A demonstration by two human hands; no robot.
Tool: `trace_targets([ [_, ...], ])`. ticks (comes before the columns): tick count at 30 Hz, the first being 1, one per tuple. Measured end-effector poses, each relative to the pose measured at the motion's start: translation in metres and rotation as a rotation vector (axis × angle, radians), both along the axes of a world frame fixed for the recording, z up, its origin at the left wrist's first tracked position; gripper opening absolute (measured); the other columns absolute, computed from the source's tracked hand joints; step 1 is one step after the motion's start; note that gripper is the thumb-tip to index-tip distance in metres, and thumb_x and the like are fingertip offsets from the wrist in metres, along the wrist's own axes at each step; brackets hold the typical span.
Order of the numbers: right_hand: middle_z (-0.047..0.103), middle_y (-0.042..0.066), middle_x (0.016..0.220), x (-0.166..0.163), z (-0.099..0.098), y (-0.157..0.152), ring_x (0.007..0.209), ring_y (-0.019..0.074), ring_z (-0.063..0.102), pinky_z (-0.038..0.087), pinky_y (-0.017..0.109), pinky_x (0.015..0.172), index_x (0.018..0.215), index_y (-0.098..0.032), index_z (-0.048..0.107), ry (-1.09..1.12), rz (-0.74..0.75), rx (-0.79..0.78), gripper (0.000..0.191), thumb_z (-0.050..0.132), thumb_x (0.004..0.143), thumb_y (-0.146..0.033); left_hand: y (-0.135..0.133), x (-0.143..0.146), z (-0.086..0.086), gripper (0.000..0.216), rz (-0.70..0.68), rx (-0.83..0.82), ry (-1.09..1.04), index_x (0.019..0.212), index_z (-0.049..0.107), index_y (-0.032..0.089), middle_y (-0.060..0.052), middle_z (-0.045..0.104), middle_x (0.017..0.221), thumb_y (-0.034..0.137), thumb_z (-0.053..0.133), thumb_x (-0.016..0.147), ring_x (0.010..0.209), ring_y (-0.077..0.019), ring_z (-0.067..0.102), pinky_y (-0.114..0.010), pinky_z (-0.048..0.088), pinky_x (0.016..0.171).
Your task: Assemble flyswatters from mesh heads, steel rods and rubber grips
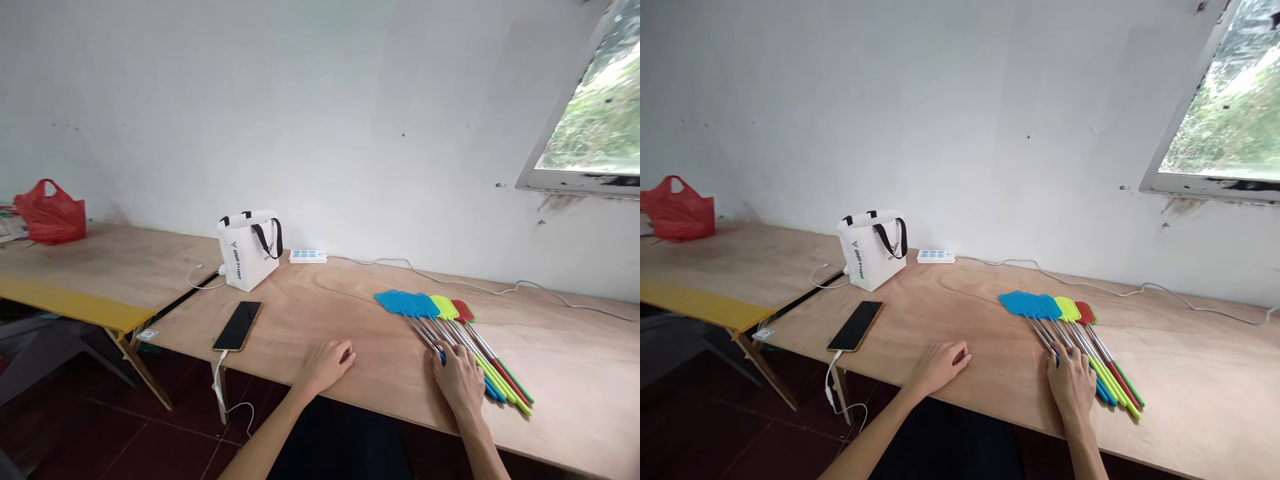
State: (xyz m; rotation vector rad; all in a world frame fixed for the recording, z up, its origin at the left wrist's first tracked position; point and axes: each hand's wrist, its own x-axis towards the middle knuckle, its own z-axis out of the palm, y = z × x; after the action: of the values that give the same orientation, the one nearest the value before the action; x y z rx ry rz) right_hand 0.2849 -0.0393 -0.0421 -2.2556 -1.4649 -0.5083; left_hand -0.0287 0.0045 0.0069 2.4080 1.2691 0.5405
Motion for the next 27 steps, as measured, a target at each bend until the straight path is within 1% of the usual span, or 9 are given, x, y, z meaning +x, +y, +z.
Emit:
trace_targets([
  [3,0.065,0.014,0.112,0.002,0.000,0.002,0.107,0.0319,0.057,0.046,0.045,0.084,0.122,-0.024,0.069,0.014,0.053,0.036,0.042,0.038,0.093,-0.026,0.000,0.000,0.000,0.019,0.007,0.003,-0.001,0.090,0.064,0.024,0.000,0.071,0.086,0.036,0.051,0.100,0.076,-0.0179,0.063,-0.026,0.036,0.064],
  [6,0.066,0.012,0.111,0.003,0.000,0.004,0.106,0.0290,0.059,0.047,0.043,0.088,0.115,-0.022,0.071,0.110,0.234,0.087,0.041,0.036,0.095,-0.028,-0.001,0.000,0.001,0.019,0.006,0.001,-0.007,0.089,0.063,0.024,0.000,0.071,0.086,0.035,0.051,0.100,0.076,-0.0176,0.063,-0.026,0.035,0.063],
  [9,0.067,0.009,0.107,0.001,-0.001,0.006,0.095,0.0246,0.063,0.049,0.037,0.082,0.107,-0.024,0.071,0.252,0.421,0.023,0.039,0.036,0.098,-0.037,-0.002,0.000,0.004,0.020,0.001,-0.013,-0.006,0.089,0.062,0.024,-0.001,0.070,0.086,0.036,0.050,0.100,0.076,-0.0177,0.063,-0.026,0.036,0.064],
  [11,0.067,0.009,0.106,-0.005,-0.003,0.007,0.093,0.0240,0.063,0.048,0.036,0.081,0.103,-0.025,0.072,0.296,0.492,-0.038,0.040,0.035,0.099,-0.040,-0.002,0.001,0.005,0.021,0.007,-0.012,0.000,0.088,0.062,0.024,-0.001,0.070,0.086,0.036,0.050,0.100,0.075,-0.0178,0.063,-0.026,0.037,0.064],
  [13,0.066,0.009,0.108,-0.013,-0.005,0.008,0.102,0.0257,0.062,0.047,0.038,0.085,0.104,-0.025,0.071,0.277,0.505,-0.056,0.040,0.034,0.099,-0.040,-0.002,0.001,0.006,0.021,0.012,-0.010,0.008,0.087,0.062,0.024,-0.001,0.070,0.084,0.035,0.050,0.100,0.074,-0.0177,0.063,-0.027,0.036,0.063],
  [16,0.066,0.009,0.118,-0.023,-0.008,0.009,0.113,0.0280,0.059,0.044,0.042,0.089,0.109,-0.027,0.069,0.200,0.439,-0.058,0.039,0.033,0.100,-0.038,-0.002,0.001,0.005,0.021,0.008,-0.014,0.006,0.087,0.062,0.024,0.000,0.070,0.084,0.035,0.050,0.100,0.073,-0.0175,0.063,-0.027,0.036,0.063],
  [21,0.062,0.009,0.133,-0.026,-0.014,0.011,0.123,0.0280,0.055,0.042,0.046,0.096,0.118,-0.027,0.065,0.141,0.359,-0.053,0.042,0.029,0.101,-0.039,-0.002,0.000,0.004,0.020,0.000,-0.013,-0.006,0.087,0.062,0.024,0.000,0.070,0.085,0.034,0.050,0.100,0.075,-0.0172,0.063,-0.026,0.036,0.063],
  [24,0.061,0.009,0.136,-0.022,-0.020,0.014,0.126,0.0273,0.054,0.042,0.045,0.099,0.120,-0.026,0.064,0.125,0.362,-0.043,0.042,0.030,0.100,-0.039,-0.002,0.000,0.004,0.020,0.005,-0.012,-0.003,0.087,0.062,0.024,0.000,0.070,0.085,0.034,0.051,0.100,0.075,-0.0173,0.063,-0.026,0.036,0.063],
  [27,0.061,0.010,0.136,-0.020,-0.023,0.016,0.126,0.0265,0.055,0.043,0.043,0.102,0.121,-0.024,0.064,0.130,0.399,-0.022,0.041,0.031,0.100,-0.039,-0.002,0.001,0.005,0.019,0.014,-0.010,0.000,0.087,0.062,0.024,0.000,0.071,0.084,0.035,0.052,0.099,0.074,-0.0178,0.064,-0.026,0.035,0.062],
])
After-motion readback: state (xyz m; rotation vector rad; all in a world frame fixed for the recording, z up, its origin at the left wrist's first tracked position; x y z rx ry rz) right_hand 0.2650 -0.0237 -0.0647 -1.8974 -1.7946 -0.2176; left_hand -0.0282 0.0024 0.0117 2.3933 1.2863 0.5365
